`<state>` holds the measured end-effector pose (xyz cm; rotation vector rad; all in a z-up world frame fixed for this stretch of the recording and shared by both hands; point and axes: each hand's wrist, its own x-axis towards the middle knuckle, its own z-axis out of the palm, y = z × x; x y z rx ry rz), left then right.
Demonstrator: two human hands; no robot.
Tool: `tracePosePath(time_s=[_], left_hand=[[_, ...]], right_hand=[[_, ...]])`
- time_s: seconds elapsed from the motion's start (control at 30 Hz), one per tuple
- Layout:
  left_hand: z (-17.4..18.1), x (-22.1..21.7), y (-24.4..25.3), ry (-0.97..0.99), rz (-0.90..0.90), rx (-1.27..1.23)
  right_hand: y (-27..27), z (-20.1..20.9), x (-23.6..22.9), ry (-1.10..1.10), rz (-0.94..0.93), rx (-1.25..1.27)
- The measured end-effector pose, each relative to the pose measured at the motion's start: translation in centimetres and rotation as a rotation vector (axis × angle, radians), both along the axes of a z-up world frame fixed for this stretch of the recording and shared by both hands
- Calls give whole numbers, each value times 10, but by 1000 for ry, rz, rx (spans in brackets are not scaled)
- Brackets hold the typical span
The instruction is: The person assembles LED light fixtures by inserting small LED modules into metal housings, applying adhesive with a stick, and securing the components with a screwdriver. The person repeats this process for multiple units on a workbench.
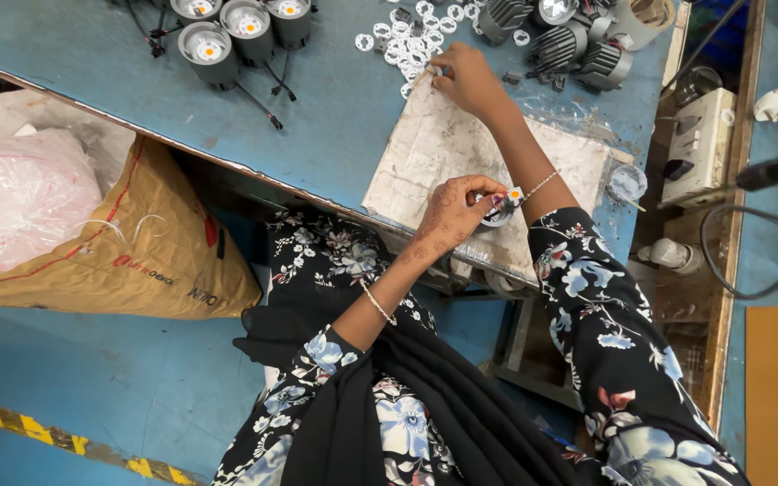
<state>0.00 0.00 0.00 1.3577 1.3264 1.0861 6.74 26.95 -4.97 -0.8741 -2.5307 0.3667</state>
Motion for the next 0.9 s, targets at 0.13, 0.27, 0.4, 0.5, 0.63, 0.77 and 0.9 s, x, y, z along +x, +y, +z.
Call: tracePosePath(time_s=[0.13,0.27,0.4,0.5,0.63,0.77,0.9], left_hand=[[-6,1,1,-22,24,114],[-14,1,2,-64,18,151],[-20,2,6,-37,13,108],[-28,3,7,-130,-2,195],[-35,3,10,-184,-7,183],[-30,-2,8,-167,-15,161],[-18,-4,4,-137,-11,152]], right_hand=[[-19,18,5,108,50,99],[-48,50,24,355,-7,40],[-120,68,80,657,-153,-526],[-192,56,126,938,-286,-753],[-248,28,160,1127,-379,-901],[-268,14,179,1355,-288,-1116],[-264,13,177,1351,-297,-1127]])
